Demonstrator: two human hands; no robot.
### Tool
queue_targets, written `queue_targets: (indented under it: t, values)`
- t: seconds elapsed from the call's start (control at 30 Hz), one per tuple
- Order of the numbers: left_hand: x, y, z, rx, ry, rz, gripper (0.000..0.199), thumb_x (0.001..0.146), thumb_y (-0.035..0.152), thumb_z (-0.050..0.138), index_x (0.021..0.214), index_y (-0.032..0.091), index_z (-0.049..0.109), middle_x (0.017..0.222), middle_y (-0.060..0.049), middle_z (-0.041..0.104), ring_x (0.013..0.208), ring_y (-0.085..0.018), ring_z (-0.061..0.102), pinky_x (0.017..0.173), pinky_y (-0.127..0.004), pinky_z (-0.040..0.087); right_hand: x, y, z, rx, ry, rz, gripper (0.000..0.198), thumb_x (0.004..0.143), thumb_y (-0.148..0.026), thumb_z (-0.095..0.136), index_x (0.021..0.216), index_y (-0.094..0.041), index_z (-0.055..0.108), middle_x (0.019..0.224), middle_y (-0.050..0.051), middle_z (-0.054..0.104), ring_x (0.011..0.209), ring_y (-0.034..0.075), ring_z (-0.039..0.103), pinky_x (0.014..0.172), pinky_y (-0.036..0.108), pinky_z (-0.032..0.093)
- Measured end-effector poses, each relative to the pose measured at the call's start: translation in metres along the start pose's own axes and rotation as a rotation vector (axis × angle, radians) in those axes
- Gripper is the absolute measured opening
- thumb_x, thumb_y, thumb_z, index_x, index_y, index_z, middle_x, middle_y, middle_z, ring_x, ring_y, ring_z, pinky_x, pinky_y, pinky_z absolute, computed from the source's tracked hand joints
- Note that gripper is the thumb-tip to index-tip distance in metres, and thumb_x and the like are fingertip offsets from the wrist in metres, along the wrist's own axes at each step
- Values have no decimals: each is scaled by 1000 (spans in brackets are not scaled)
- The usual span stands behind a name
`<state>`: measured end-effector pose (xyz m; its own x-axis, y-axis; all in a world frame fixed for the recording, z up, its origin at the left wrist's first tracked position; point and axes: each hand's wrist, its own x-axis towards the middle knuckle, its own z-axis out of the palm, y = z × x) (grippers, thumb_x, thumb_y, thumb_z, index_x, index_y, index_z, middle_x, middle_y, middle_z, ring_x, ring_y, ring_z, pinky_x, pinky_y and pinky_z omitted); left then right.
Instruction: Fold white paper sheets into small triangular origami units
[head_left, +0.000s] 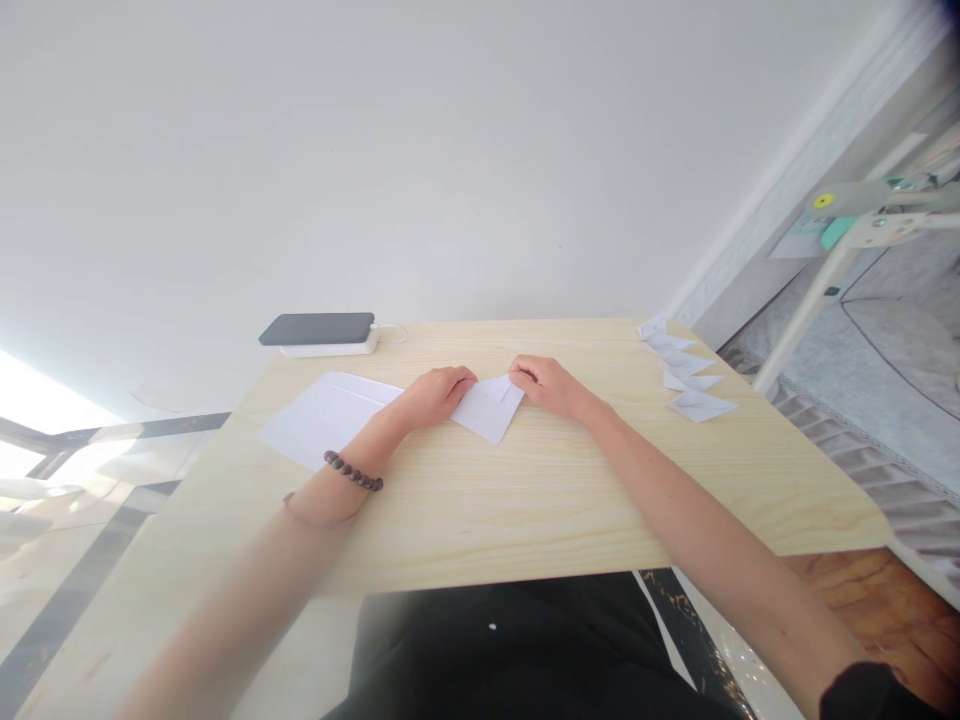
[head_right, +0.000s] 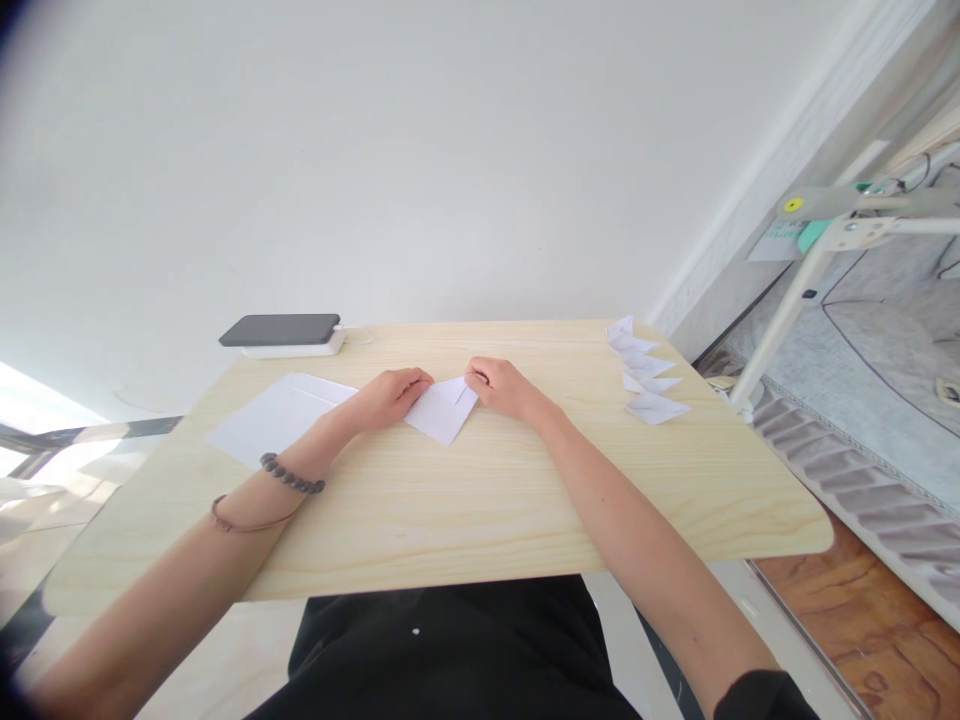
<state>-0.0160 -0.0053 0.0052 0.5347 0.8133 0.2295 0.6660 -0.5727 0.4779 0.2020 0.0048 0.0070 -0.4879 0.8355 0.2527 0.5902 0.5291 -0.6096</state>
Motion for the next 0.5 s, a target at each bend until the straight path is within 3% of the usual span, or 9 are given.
queue_targets:
  t: [0.1, 0.3, 0.4, 0.5]
  values:
    - [-3, 0, -2, -123, 47, 24, 30, 84, 24, 30, 104, 19, 52, 86, -1, 62, 65, -11, 53, 60, -22, 41, 1, 5, 1, -19, 34, 23, 19, 79, -28, 36, 68, -17, 47, 63, -2, 47, 57, 9, 38, 54, 22, 29]
    - [-3, -5, -1, -144, 35, -15, 29, 78, 22, 39, 96, 20, 61, 85, 0, 62, 52, -7, 45, 54, -20, 39, 3, 11, 7, -94, 71, 12, 18, 79, -30, 39, 73, -17, 50, 69, 0, 51, 60, 11, 43, 57, 24, 32]
    - [-1, -7, 1, -138, 46, 23, 27, 77, 23, 44, 93, 20, 64, 90, -2, 62, 65, -10, 53, 61, -22, 43, 3, 14, 10, -126, 112, 10, 16, 77, -29, 44, 83, -17, 53, 81, 3, 53, 67, 12, 46, 63, 25, 36]
    - [0, -9, 1, -66, 54, 117, 25, 78, 25, 45, 91, 21, 66, 100, -4, 61, 86, -15, 55, 75, -25, 44, 2, 15, 11, -149, 169, 6, 27, 73, -30, 52, 98, -19, 51, 99, 5, 50, 78, 14, 49, 71, 27, 39]
